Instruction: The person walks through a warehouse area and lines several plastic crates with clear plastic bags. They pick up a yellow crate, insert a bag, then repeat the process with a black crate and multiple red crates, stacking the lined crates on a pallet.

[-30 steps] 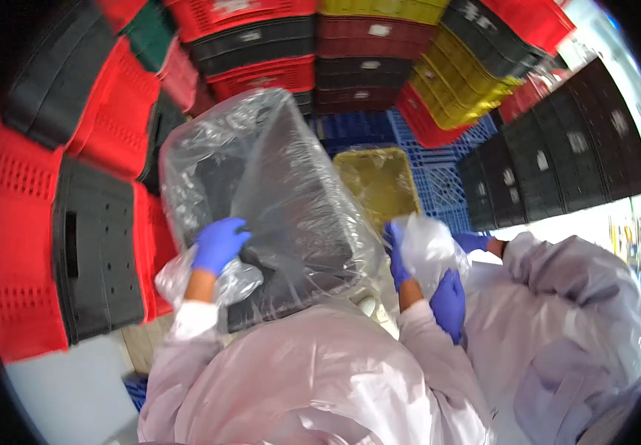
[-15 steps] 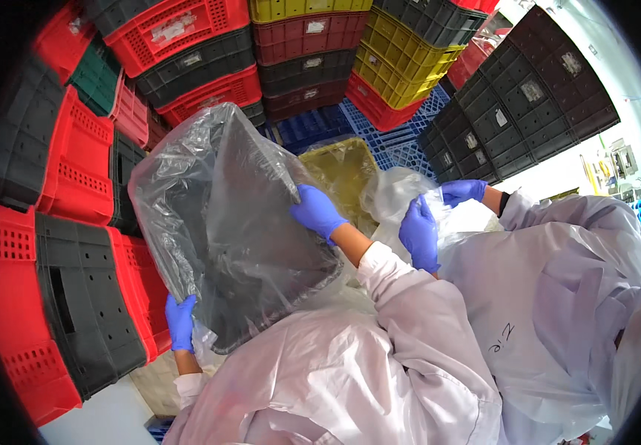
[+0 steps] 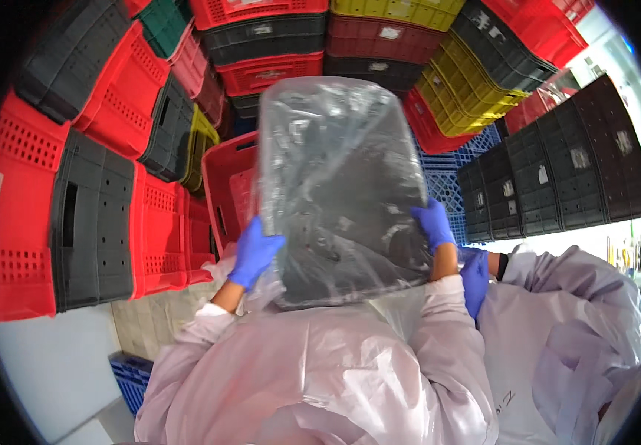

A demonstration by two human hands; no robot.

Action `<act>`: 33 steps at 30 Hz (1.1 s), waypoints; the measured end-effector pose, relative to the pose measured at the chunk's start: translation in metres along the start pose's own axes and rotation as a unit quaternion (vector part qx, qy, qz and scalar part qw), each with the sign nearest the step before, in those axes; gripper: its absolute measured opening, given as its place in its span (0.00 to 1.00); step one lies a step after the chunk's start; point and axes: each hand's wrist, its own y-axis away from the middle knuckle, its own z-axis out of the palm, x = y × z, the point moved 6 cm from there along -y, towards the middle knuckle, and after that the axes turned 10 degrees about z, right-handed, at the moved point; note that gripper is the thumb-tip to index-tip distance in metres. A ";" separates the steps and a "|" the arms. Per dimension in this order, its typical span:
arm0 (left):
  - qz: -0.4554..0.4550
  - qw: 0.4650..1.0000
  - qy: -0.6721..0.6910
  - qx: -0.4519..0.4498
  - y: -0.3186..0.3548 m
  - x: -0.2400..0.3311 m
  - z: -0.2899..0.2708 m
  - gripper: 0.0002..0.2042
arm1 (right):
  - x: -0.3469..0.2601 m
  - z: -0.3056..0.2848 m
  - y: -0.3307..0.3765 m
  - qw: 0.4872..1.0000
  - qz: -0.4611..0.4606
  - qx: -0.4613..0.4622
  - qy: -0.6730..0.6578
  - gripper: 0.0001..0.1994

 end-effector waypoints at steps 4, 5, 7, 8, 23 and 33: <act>-0.017 0.995 -0.045 -0.085 -0.014 0.042 0.063 0.20 | 0.050 -0.051 -0.006 0.997 0.042 0.040 -0.048 0.18; -0.015 0.993 -0.055 -0.104 -0.019 0.051 0.076 0.20 | 0.065 -0.062 -0.008 0.995 0.066 0.048 -0.056 0.17; -0.012 0.992 -0.045 -0.120 -0.033 0.055 0.105 0.21 | 0.089 -0.078 -0.008 0.991 0.101 0.057 -0.071 0.16; -0.014 0.991 -0.040 -0.125 -0.039 0.053 0.118 0.21 | 0.089 -0.079 -0.005 0.990 0.110 0.054 -0.076 0.16; -0.053 0.974 -0.051 -0.213 -0.068 0.000 0.284 0.22 | 0.209 -0.151 -0.084 0.988 0.091 0.096 -0.079 0.16; -0.187 0.920 -0.131 -0.319 0.002 -0.098 0.330 0.20 | 0.271 -0.065 -0.119 0.968 0.083 0.136 0.194 0.19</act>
